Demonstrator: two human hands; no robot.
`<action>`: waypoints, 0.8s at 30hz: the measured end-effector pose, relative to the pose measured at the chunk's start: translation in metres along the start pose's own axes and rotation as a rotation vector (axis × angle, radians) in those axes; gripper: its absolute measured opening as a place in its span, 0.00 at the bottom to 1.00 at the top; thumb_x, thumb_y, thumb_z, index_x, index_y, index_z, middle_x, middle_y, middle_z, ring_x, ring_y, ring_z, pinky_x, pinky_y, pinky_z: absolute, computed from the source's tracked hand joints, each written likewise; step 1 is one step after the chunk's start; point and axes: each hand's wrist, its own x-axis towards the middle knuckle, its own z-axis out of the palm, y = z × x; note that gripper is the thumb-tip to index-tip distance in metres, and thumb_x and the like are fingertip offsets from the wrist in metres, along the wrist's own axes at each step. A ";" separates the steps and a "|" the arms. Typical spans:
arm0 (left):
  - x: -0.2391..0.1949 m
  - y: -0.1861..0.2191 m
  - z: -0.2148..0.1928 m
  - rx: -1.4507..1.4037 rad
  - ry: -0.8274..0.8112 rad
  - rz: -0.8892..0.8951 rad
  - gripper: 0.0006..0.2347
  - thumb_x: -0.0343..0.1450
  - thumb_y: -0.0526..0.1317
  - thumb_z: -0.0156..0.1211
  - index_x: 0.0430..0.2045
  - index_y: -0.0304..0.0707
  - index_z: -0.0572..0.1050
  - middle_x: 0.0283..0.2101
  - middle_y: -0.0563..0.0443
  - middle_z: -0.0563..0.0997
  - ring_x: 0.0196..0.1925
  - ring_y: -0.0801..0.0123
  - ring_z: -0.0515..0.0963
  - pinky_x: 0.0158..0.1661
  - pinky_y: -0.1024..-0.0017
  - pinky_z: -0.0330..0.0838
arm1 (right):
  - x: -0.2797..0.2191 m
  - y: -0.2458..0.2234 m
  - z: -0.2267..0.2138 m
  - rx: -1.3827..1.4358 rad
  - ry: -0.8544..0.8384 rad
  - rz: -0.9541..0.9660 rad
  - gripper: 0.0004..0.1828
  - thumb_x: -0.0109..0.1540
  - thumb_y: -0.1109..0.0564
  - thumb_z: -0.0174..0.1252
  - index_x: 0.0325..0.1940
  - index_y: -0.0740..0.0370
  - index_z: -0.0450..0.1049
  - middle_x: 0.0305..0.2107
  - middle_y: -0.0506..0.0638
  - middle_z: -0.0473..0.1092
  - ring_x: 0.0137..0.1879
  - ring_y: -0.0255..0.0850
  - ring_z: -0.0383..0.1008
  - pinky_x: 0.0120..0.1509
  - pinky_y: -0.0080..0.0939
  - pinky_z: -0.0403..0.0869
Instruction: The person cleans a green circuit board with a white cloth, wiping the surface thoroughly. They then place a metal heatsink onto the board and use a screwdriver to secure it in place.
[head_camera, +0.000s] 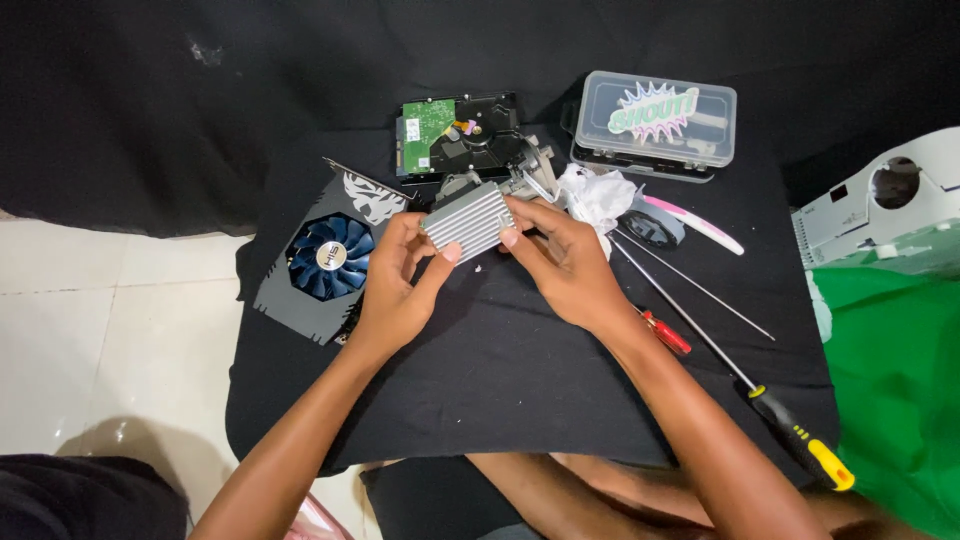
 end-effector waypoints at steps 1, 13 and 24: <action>0.000 -0.002 0.000 0.000 -0.002 0.000 0.09 0.75 0.37 0.61 0.41 0.31 0.70 0.32 0.44 0.75 0.43 0.65 0.77 0.50 0.58 0.74 | -0.001 0.001 0.000 0.000 0.002 0.001 0.21 0.68 0.65 0.56 0.66 0.68 0.71 0.40 0.62 0.75 0.55 0.45 0.73 0.58 0.55 0.77; 0.001 -0.008 0.000 0.099 0.015 0.049 0.10 0.74 0.38 0.62 0.39 0.31 0.69 0.30 0.42 0.75 0.41 0.67 0.77 0.46 0.61 0.74 | 0.002 0.014 -0.003 0.073 0.024 0.021 0.19 0.68 0.64 0.58 0.63 0.67 0.73 0.39 0.57 0.76 0.52 0.39 0.71 0.53 0.44 0.79; -0.001 -0.021 -0.001 0.130 0.024 0.089 0.10 0.74 0.39 0.64 0.39 0.33 0.70 0.28 0.44 0.76 0.37 0.66 0.80 0.43 0.62 0.75 | 0.002 0.015 0.004 0.060 0.054 0.090 0.20 0.64 0.62 0.65 0.60 0.69 0.75 0.37 0.55 0.74 0.51 0.39 0.72 0.50 0.45 0.80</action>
